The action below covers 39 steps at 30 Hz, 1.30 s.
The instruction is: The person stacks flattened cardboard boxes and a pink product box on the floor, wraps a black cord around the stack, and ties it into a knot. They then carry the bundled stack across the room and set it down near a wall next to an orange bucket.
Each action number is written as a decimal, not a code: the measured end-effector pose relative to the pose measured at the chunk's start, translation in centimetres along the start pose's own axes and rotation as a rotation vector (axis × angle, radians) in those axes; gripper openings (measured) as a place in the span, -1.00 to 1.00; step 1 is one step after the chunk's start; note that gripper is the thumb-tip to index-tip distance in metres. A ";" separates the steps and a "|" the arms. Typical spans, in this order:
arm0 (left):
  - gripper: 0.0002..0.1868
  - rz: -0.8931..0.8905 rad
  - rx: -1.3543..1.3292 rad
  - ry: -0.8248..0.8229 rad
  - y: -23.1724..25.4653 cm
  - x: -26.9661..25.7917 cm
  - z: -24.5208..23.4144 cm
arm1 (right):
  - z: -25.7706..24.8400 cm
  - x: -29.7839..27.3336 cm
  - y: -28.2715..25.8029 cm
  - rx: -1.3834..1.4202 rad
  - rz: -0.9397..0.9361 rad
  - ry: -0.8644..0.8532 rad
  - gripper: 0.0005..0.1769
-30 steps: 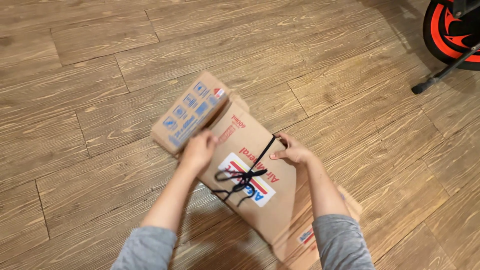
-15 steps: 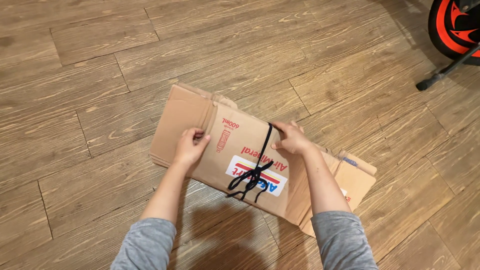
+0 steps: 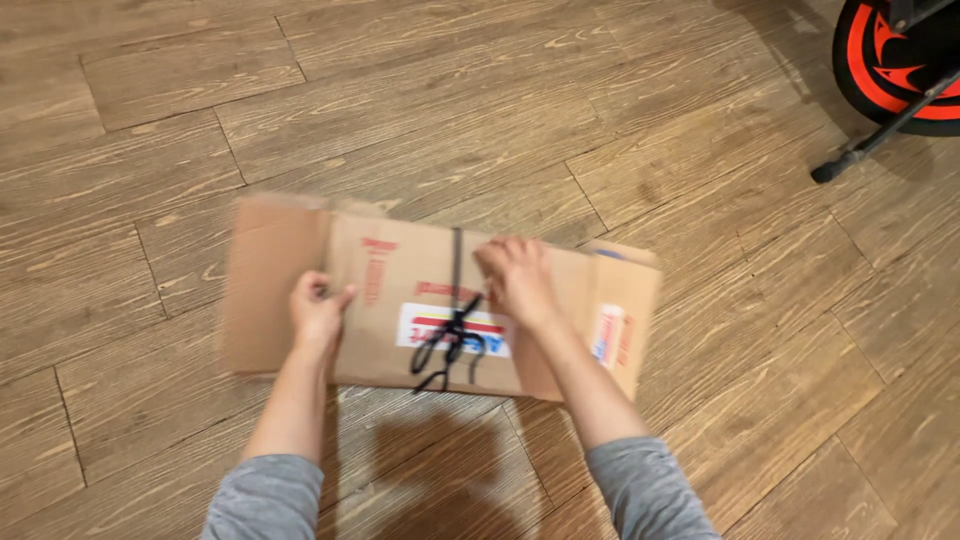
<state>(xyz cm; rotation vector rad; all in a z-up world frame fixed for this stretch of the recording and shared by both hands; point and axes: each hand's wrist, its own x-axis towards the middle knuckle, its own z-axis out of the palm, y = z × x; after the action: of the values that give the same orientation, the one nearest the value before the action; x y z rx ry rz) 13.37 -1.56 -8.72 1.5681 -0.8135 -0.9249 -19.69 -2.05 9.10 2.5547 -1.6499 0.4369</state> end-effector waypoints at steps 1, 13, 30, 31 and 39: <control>-0.62 0.036 0.076 0.071 -0.5 0.4 -1.4 | 0.9 -1.0 -0.7 0.067 -0.008 -0.027 -0.37; -0.01 0.192 1.176 -0.121 6.3 -6.2 -1.1 | 4.3 -5.4 -2.5 -0.021 0.265 -0.345 -0.02; 0.44 -0.049 1.112 -0.526 9.8 -5.5 -2.4 | 2.0 -3.1 -4.6 -0.058 0.456 -0.634 0.19; 0.43 -0.044 1.125 -0.516 10.3 -5.7 -2.1 | 2.0 -2.5 -5.2 -0.071 0.495 -0.669 0.20; 0.20 0.071 1.102 -0.316 9.2 -6.4 -4.7 | 2.1 -2.1 -4.4 -0.026 0.654 -0.564 0.50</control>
<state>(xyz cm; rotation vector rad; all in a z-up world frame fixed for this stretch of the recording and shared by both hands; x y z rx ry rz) 14.29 4.55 1.72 2.3048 -1.7834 -0.6879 -16.08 1.26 6.88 2.1689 -2.6530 -0.3272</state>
